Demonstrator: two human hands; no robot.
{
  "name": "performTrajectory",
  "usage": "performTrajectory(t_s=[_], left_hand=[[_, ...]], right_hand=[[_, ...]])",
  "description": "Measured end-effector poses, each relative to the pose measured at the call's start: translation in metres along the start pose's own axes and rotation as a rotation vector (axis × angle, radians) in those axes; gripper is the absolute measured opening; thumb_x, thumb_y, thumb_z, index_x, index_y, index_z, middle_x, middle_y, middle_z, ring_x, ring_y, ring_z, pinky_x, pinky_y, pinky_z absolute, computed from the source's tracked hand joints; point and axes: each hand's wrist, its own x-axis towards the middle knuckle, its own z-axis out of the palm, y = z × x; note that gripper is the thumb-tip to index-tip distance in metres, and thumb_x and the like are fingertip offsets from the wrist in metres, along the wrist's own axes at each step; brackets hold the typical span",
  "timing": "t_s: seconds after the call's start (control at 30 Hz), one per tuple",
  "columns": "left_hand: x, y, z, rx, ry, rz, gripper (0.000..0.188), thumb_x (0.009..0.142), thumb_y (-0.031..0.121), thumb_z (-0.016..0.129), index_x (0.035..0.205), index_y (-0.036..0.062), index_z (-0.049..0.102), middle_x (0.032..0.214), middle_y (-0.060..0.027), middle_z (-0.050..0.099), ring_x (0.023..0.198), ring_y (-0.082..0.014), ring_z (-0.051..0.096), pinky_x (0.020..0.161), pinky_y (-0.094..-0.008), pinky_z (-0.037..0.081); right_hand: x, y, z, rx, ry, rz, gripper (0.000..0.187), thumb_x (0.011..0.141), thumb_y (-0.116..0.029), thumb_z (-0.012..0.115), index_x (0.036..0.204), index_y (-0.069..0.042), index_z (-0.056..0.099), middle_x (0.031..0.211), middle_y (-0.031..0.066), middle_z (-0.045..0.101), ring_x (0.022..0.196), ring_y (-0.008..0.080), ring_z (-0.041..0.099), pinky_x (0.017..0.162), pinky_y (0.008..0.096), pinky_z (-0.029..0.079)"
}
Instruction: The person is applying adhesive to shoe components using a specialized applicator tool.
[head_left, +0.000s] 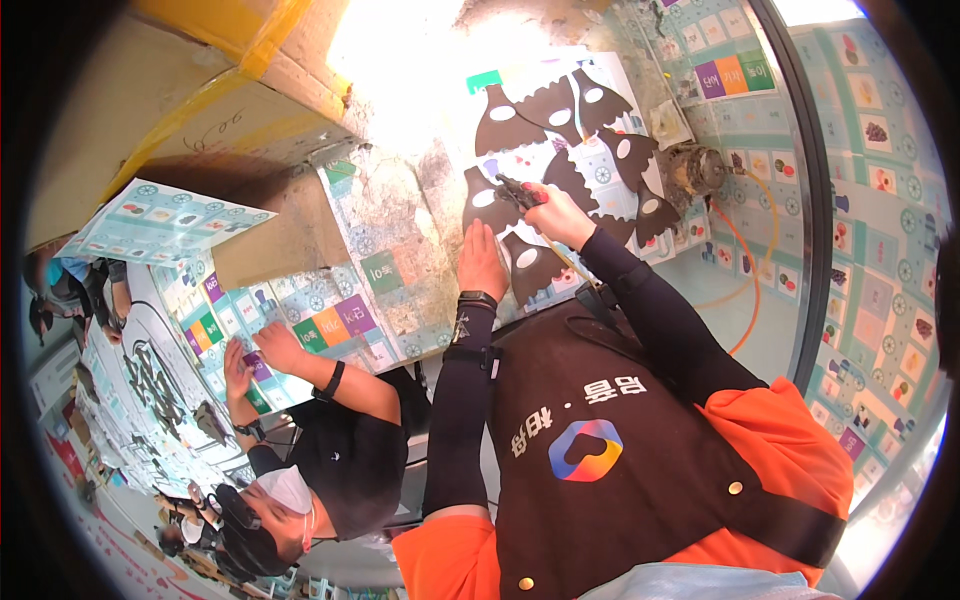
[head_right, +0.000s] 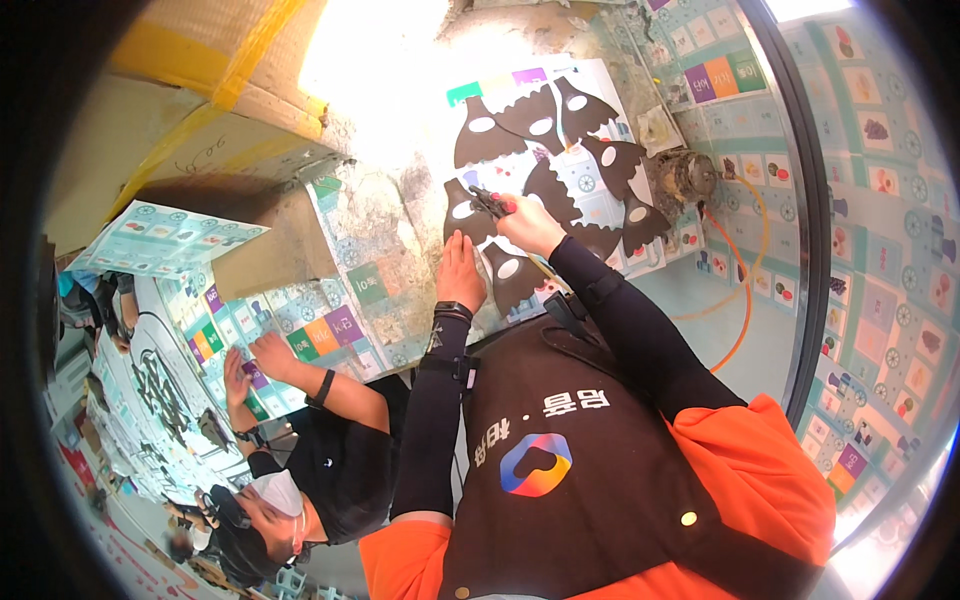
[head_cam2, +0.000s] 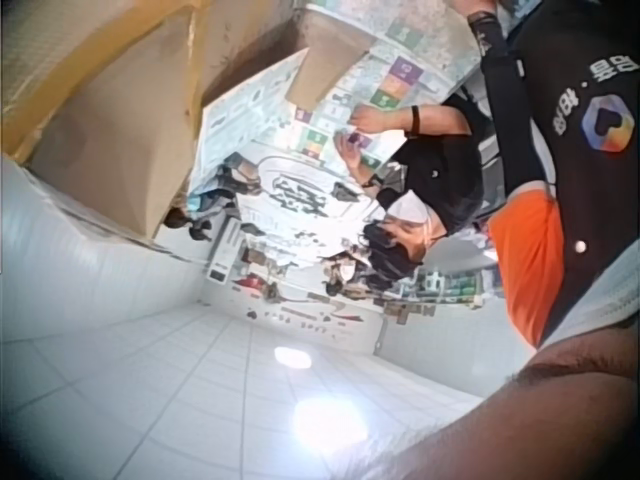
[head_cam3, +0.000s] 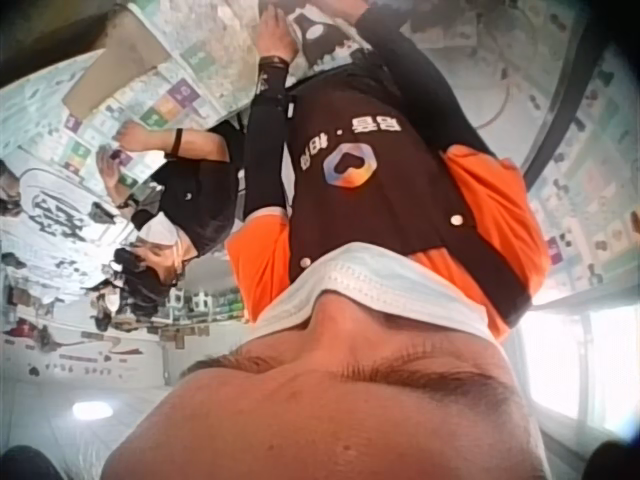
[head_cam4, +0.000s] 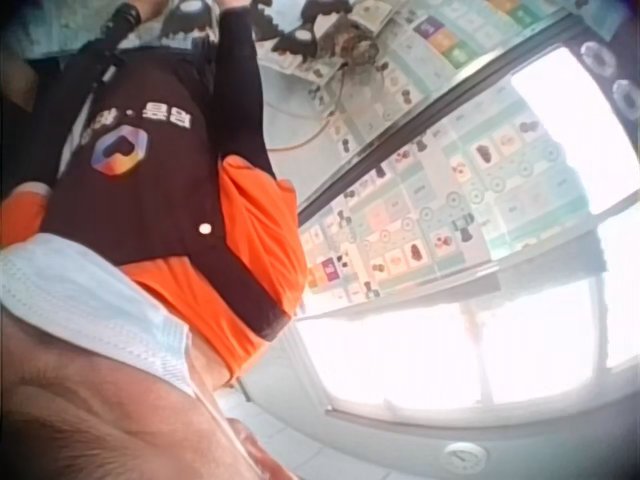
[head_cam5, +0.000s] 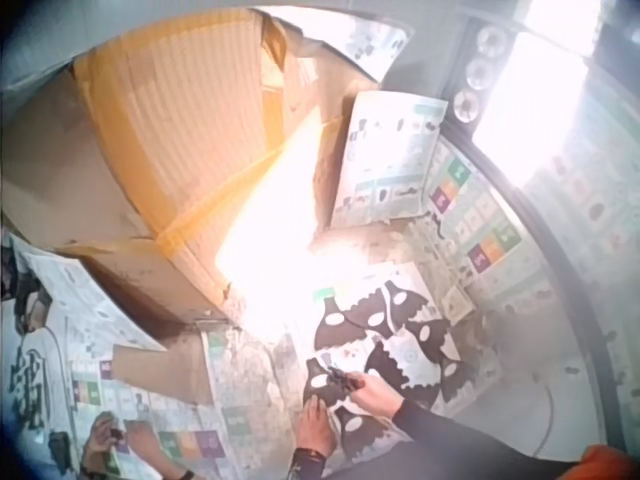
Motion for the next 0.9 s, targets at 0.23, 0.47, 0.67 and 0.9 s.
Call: performTrajectory(t_s=[0.23,0.47,0.67,0.9], left_hand=[[0.002,-0.001,0.003,-0.013,0.015,0.015,0.067,0.078,0.001,0.055,0.143,-0.0044,0.039,0.155,-0.0181,0.031,0.144,-0.0335,0.029,0.114,-0.0406,0.034],[0.001,-0.001,0.002,0.004,0.016,0.019,0.068,0.078,0.001,0.056,0.143,-0.0036,0.039,0.155,-0.0181,0.031,0.144,-0.0335,0.029,0.115,-0.0401,0.033],[0.000,-0.002,0.002,-0.003,0.005,0.017,0.069,0.077,0.001,0.056,0.144,-0.0041,0.038,0.154,-0.0190,0.031,0.144,-0.0339,0.028,0.116,-0.0394,0.031],[0.000,-0.001,0.001,0.021,-0.027,0.008,0.070,0.078,0.002,0.055,0.144,-0.0057,0.037,0.155,-0.0195,0.031,0.145,-0.0336,0.027,0.118,-0.0379,0.028]], right_hand=[[-0.002,0.009,-0.005,-0.071,0.068,-0.073,0.021,0.076,-0.009,0.052,0.091,0.001,0.061,0.076,0.0224,0.064,0.069,0.0377,0.059,0.067,0.0414,0.048],[-0.005,0.016,0.010,-0.027,-0.031,-0.017,0.020,0.073,-0.006,0.056,0.091,-0.001,0.059,0.073,0.0148,0.059,0.067,0.0284,0.057,0.063,0.0381,0.045],[-0.005,0.020,0.014,-0.054,-0.062,-0.032,0.018,0.071,-0.003,0.056,0.089,-0.002,0.058,0.069,0.0055,0.056,0.060,0.0157,0.052,0.055,0.0326,0.041],[-0.002,0.016,0.006,-0.043,-0.039,-0.044,0.023,0.077,-0.009,0.054,0.097,0.000,0.061,0.080,0.0209,0.064,0.077,0.0362,0.063,0.070,0.0420,0.047]])
